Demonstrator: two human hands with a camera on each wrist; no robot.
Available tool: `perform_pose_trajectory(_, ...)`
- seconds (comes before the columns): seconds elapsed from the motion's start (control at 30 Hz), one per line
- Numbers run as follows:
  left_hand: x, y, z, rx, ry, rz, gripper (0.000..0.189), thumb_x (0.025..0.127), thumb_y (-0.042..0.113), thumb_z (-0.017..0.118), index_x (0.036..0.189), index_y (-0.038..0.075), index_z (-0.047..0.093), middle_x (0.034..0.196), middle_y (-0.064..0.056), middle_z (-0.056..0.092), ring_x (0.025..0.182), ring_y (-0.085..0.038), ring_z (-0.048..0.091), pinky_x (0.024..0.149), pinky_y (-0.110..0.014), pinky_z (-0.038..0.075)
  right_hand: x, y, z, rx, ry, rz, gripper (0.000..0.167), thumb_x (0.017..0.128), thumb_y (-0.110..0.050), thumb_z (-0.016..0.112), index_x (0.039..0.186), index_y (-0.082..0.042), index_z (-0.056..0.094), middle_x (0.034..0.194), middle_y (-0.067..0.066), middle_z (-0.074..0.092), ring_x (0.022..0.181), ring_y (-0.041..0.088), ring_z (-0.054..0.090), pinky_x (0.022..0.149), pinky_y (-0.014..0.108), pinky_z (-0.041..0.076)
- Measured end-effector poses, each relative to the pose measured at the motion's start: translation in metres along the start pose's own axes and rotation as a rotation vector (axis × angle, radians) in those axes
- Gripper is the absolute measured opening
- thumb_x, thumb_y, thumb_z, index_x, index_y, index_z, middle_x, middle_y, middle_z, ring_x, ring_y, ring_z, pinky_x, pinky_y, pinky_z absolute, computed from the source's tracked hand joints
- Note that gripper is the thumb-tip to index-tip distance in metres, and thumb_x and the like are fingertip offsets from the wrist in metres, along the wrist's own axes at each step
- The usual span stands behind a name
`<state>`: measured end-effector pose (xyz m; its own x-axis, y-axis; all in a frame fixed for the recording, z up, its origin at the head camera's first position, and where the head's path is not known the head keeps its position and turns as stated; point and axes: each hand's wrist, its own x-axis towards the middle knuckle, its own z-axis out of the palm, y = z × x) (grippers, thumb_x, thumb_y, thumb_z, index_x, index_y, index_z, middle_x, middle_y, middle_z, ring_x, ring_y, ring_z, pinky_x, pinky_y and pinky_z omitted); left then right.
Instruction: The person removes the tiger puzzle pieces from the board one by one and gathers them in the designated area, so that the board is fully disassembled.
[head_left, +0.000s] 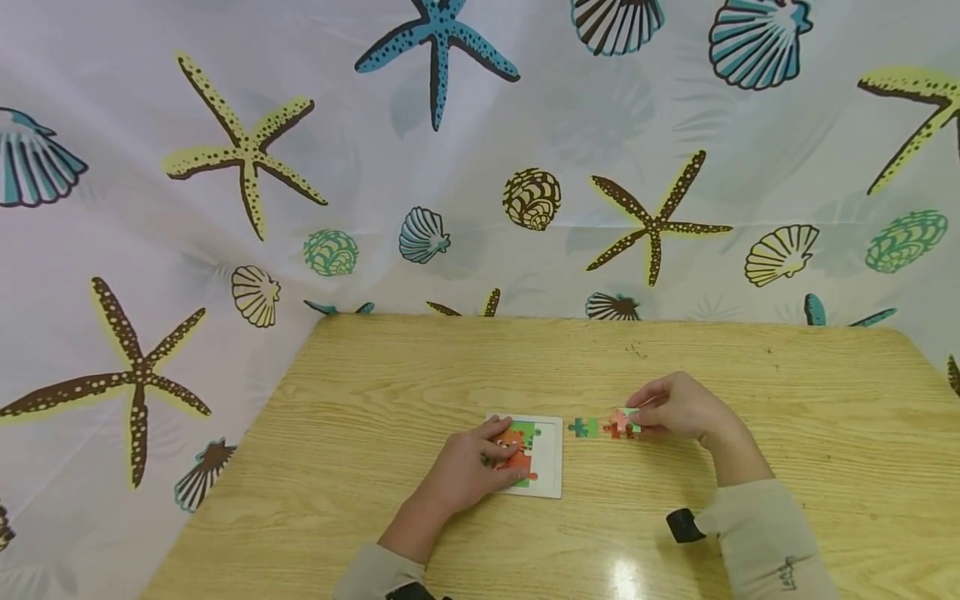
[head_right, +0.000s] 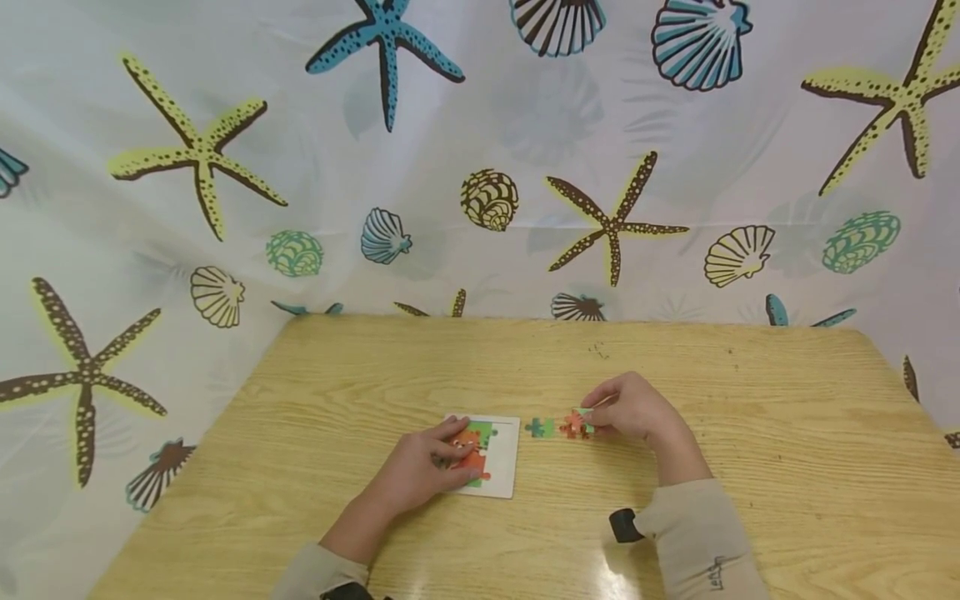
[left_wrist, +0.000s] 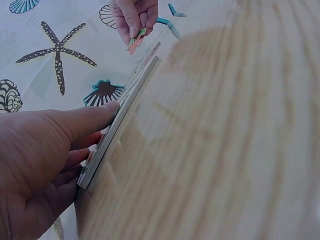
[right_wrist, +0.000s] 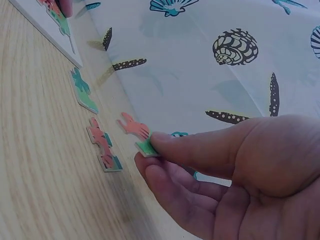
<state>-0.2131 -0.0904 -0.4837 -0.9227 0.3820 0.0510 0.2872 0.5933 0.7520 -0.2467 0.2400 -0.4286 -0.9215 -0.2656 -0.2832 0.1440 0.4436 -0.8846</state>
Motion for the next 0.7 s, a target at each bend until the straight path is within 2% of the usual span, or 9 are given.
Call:
perform_pose_trajectory(0.37,0.0,0.003,-0.001,-0.022,-0.003,0.001,0.039,0.085,0.017,0.088,0.116,-0.003,0.077,0.152,-0.018,0.054,0.148,-0.041,0.04,0.115,-0.052,0.042,-0.002,0.003,-0.006,-0.057,0.034,0.049,0.022,0.098,0.0,0.068,0.117,0.013,0.068,0.104,0.017,0.07,0.08,0.017,0.069,0.075,0.032,0.063)
perform_pose_trajectory(0.7,-0.001,0.003,-0.001,-0.015,0.0,0.007,0.04,0.084,0.018,0.089,0.116,-0.004,0.077,0.151,-0.019,0.054,0.148,-0.042,0.04,0.114,-0.051,0.043,-0.004,0.005,-0.012,-0.069,0.052,0.077,0.022,0.098,-0.002,0.069,0.114,0.013,0.069,0.096,0.013,0.071,0.076,0.016,0.067,0.07,0.03,0.062)
